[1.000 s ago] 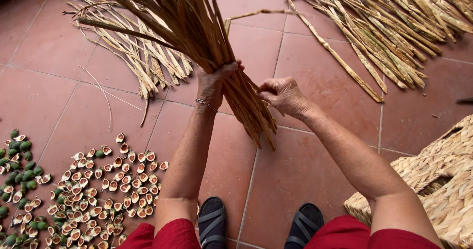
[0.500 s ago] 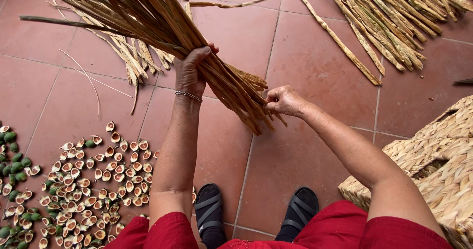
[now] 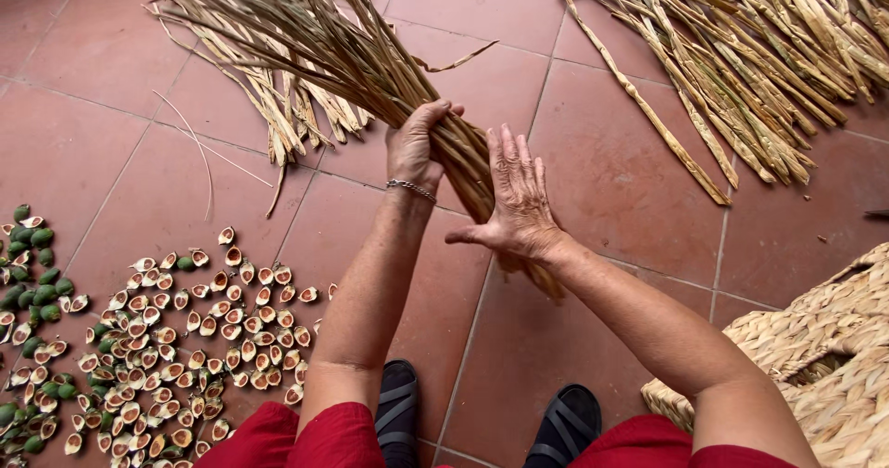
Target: The person sits on the floor among piles of dried plant stalks, peeling the outer skin off individual stalks by hand and dropping the peeled strips aside. They gather peeled stalks into a bundle, then pick up a woven basket and wipe its surface with a blue cloth.
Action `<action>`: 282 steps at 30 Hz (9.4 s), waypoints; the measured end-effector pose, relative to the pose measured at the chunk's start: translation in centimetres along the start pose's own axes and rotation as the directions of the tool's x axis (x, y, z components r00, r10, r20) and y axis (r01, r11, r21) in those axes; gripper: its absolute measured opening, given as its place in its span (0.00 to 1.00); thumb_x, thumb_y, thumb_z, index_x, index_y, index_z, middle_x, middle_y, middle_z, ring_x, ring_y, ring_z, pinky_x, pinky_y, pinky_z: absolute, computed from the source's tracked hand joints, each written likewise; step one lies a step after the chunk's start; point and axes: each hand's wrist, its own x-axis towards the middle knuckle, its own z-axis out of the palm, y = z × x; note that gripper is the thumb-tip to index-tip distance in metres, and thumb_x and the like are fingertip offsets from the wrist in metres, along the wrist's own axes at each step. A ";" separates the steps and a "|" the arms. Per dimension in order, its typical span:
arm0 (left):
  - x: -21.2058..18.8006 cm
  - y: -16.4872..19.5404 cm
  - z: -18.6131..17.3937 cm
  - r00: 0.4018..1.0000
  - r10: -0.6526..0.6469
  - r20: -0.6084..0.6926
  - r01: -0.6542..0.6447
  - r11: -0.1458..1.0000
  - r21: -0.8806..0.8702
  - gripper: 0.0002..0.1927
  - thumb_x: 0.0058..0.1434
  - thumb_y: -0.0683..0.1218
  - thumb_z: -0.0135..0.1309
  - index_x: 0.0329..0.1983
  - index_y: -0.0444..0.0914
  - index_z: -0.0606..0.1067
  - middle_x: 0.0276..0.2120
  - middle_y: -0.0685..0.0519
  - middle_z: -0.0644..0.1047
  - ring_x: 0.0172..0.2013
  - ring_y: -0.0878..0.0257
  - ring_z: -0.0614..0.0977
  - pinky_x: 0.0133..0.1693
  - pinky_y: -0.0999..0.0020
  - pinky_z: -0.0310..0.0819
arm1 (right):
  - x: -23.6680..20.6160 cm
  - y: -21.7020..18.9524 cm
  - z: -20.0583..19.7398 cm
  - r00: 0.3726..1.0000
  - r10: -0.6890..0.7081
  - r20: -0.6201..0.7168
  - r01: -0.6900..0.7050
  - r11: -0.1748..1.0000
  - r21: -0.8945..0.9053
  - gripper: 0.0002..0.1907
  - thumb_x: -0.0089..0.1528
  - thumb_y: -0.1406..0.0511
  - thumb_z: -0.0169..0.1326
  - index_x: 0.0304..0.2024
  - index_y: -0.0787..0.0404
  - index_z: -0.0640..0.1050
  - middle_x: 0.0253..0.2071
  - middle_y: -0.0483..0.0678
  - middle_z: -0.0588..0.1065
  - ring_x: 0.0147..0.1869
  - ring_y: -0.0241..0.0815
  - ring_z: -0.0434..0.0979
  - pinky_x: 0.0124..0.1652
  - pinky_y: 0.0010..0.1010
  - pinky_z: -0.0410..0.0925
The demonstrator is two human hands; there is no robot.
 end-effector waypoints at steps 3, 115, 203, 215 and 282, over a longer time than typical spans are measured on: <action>-1.8 -1.1 1.1 0.994 -0.067 -0.083 0.069 0.997 0.019 0.10 0.54 0.35 0.64 0.38 0.30 0.77 0.30 0.46 0.82 0.33 0.59 0.85 0.42 0.61 0.85 | 0.3 0.6 0.5 0.978 -0.052 -0.202 0.052 0.999 -0.005 0.79 0.38 0.35 0.72 0.74 0.61 0.41 0.71 0.72 0.55 0.73 0.66 0.59 0.65 0.64 0.56; 44.3 -11.3 -5.4 0.877 0.055 -0.477 0.383 0.520 0.764 0.34 0.59 0.59 0.56 0.61 0.33 0.73 0.46 0.43 0.76 0.52 0.48 0.78 0.52 0.50 0.75 | 7.1 22.1 19.0 0.759 0.626 -0.182 -0.649 0.700 -0.299 0.42 0.63 0.48 0.54 0.75 0.55 0.59 0.79 0.58 0.49 0.83 0.64 0.41 0.69 0.77 0.34; 14.5 -23.2 -13.6 0.745 -0.622 0.242 -0.654 -0.610 0.447 0.32 0.67 0.46 0.46 0.69 0.22 0.60 0.72 0.27 0.49 0.71 0.28 0.50 0.65 0.41 0.58 | 4.6 17.6 13.1 0.746 0.257 0.614 -0.069 0.947 -0.313 0.63 0.43 0.43 0.72 0.71 0.64 0.60 0.68 0.59 0.60 0.70 0.58 0.60 0.63 0.54 0.59; 25.2 -6.7 -25.2 0.865 0.268 0.423 -0.199 -0.591 0.782 0.17 0.52 0.39 0.55 0.46 0.42 0.77 0.52 0.45 0.73 0.56 0.54 0.72 0.52 0.51 0.67 | 5.2 16.2 18.0 0.651 0.396 0.647 -0.043 0.871 -0.489 0.65 0.46 0.48 0.73 0.71 0.73 0.53 0.70 0.81 0.53 0.73 0.79 0.55 0.65 0.54 0.64; 29.0 0.2 -25.0 0.986 0.162 -0.048 0.114 -0.421 0.900 0.24 0.63 0.60 0.59 0.60 0.51 0.71 0.55 0.51 0.74 0.61 0.53 0.67 0.61 0.44 0.56 | 6.8 14.4 16.5 0.556 0.497 0.666 -0.062 0.824 -0.563 0.65 0.47 0.48 0.73 0.72 0.71 0.50 0.72 0.77 0.50 0.76 0.75 0.51 0.67 0.49 0.63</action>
